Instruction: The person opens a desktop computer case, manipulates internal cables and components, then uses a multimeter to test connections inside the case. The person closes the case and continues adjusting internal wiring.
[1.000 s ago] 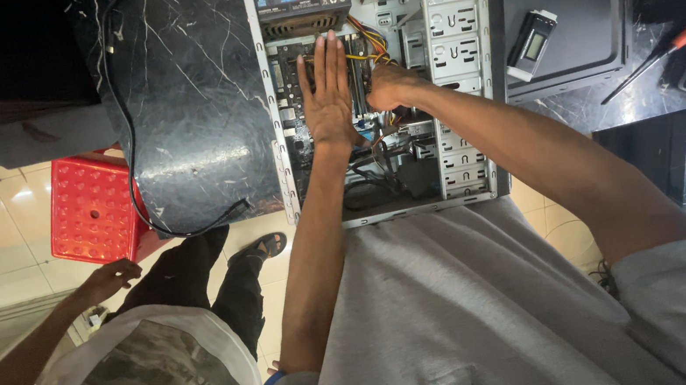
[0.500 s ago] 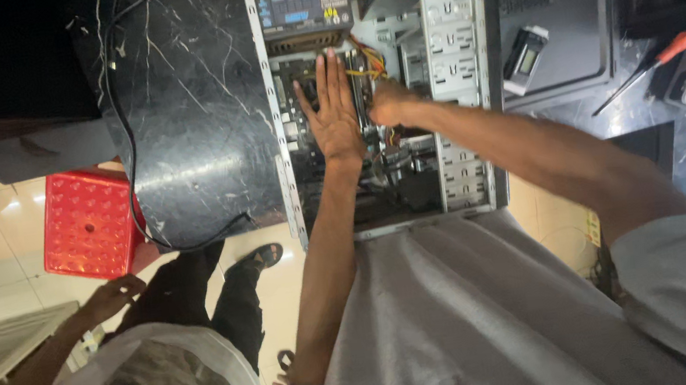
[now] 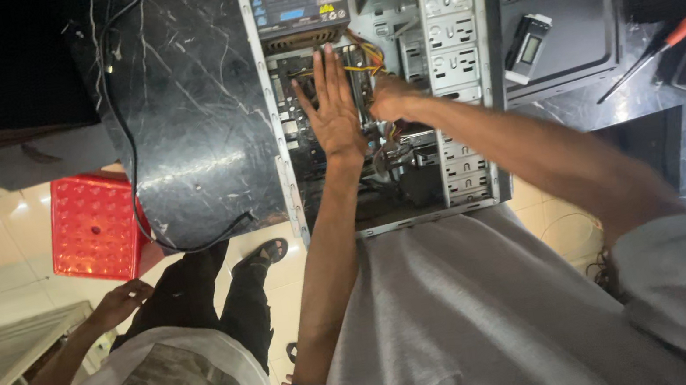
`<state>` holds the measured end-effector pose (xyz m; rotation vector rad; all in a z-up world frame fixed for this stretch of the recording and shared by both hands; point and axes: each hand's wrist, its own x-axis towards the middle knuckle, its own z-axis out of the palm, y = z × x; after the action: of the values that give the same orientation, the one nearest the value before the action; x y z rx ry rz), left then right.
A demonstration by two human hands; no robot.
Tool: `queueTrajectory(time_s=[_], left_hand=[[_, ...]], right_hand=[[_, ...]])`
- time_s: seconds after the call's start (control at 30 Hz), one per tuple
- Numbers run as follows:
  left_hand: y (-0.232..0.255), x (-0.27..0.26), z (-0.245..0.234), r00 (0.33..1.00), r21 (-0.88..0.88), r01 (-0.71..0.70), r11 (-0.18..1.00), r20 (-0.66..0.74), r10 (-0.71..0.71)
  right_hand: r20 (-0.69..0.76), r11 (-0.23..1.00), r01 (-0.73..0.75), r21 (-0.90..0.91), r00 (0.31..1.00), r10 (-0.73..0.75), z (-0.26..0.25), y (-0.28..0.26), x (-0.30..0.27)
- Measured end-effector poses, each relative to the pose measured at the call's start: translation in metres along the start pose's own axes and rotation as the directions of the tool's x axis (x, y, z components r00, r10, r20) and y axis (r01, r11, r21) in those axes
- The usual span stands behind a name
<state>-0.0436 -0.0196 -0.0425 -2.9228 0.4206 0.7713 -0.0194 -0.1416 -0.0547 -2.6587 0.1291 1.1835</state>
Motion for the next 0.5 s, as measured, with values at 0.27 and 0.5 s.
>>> queueTrajectory(time_s=[0.27, 0.5], left_hand=[[0.004, -0.003, 0.006, 1.000, 0.074, 0.009, 0.997, 0.003, -0.010], [0.002, -0.013, -0.020, 0.999, 0.046, 0.012, 0.999, 0.036, -0.014]], right_hand=[[0.034, 0.984, -0.066, 0.167, 0.998, 0.061, -0.005, -0.003, -0.001], [-0.003, 0.940, 0.237, 0.246, 0.970, -0.244, -0.027, 0.006, -0.019]])
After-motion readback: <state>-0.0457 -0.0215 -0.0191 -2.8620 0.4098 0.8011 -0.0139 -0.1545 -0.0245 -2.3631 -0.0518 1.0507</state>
